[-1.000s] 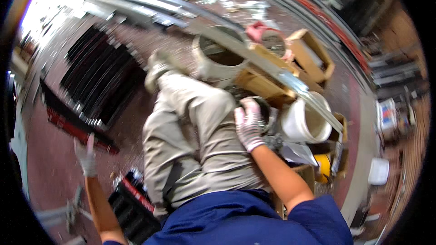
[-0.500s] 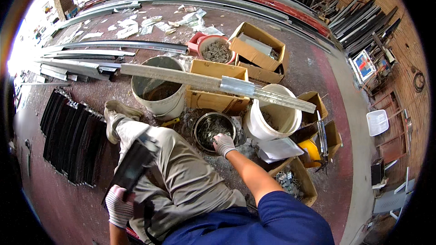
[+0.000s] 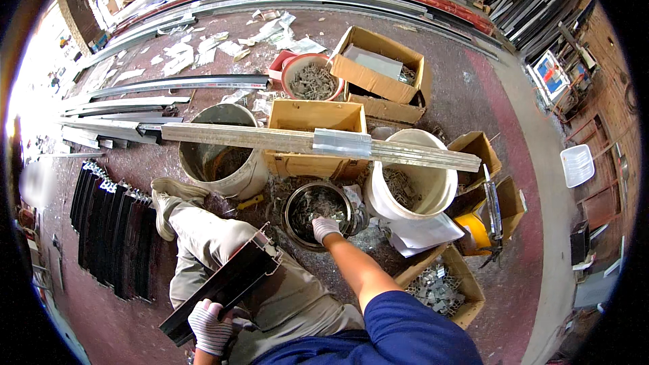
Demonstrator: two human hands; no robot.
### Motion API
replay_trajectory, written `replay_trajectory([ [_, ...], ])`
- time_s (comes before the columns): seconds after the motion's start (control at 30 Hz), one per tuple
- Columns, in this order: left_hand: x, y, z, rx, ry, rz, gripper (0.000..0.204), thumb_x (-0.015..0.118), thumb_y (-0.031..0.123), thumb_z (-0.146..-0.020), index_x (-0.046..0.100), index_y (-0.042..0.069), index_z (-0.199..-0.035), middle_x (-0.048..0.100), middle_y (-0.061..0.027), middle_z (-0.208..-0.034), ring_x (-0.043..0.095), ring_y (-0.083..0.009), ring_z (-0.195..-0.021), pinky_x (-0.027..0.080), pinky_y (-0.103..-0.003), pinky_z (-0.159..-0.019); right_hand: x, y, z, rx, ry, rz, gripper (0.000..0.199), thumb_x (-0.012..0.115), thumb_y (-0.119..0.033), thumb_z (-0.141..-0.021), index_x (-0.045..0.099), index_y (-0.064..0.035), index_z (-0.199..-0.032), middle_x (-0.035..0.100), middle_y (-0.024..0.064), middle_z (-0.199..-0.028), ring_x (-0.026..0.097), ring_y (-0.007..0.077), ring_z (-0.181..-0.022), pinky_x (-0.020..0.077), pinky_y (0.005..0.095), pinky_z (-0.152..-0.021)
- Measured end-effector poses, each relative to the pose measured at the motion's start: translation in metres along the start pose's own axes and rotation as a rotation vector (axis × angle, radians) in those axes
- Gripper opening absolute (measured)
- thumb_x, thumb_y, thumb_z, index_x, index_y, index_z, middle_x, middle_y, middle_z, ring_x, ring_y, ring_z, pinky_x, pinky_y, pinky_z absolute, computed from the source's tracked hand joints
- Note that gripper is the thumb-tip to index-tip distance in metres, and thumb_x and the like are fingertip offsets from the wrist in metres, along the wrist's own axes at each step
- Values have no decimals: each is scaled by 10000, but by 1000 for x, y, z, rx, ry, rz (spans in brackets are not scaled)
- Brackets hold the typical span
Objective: The person sits on the floor and repeatedly picks up small metal clips from a bucket, inserts them into slots on long black metal profiles, and stacks the finished profiles on the floor.
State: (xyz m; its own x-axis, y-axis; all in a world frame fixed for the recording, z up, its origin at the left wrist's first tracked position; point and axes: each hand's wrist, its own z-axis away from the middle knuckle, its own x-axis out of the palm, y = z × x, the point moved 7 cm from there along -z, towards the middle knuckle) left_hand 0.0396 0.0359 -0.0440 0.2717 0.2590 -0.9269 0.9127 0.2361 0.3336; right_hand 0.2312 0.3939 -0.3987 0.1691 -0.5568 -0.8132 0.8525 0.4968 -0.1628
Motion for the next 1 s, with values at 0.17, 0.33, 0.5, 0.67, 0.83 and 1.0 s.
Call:
replay_trajectory([
  [0.17, 1, 0, 4, 1, 23, -33, 355, 862, 135, -657, 553, 127, -832, 524, -113, -767, 561, -365, -726, 430, -491, -605, -17, 6, 8, -47, 64, -87, 273, 689, -197, -913, 760, -104, -1160, 747, 184, -1258, 721, 397, -1145, 590, 497, -942],
  [0.33, 1, -2, 8, 10, 66, -26, 370, 880, 158, -637, 549, 130, -801, 523, -103, -751, 563, -361, -702, 435, -488, -594, 0, 8, 30, -85, -68, 24, 330, 690, -188, -910, 763, -107, -1221, 749, 198, -1258, 721, 371, -1181, 591, 477, -979],
  [0.5, 1, -2, 8, -31, 72, -84, 387, 903, 225, -597, 567, 148, -773, 536, -79, -750, 593, -337, -715, 470, -481, -599, 1, 9, 29, -94, -84, 111, 317, 697, -155, -869, 792, -114, -1169, 770, 180, -1213, 721, 363, -1193, 590, 496, -988],
  [0.67, 2, -2, 14, -53, 92, -61, 386, 899, 217, -589, 570, 143, -776, 550, -87, -764, 598, -341, -722, 477, -477, -608, -20, 17, 35, -18, 192, -164, 233, 692, -240, -868, 784, -85, -1016, 773, 227, -1039, 746, 403, -1017, 597, 480, -924],
  [0.83, 1, -2, 12, -69, 88, -53, 396, 901, 205, -571, 569, 134, -776, 558, -94, -776, 602, -349, -736, 481, -488, -620, -54, 32, 60, 12, 456, -595, 176, 686, -206, -892, 716, -40, -942, 766, 202, -878, 764, 335, -833, 602, 437, -825],
  [1.0, -2, -5, 16, -83, 88, -63, 398, 914, 200, -576, 563, 132, -750, 559, -91, -771, 611, -336, -733, 484, -475, -607, -69, 9, 89, -9, 259, -1425, 224, 588, -103, -1037, 612, -30, -1248, 692, 89, -875, 719, 173, -665, 593, 307, -599],
])
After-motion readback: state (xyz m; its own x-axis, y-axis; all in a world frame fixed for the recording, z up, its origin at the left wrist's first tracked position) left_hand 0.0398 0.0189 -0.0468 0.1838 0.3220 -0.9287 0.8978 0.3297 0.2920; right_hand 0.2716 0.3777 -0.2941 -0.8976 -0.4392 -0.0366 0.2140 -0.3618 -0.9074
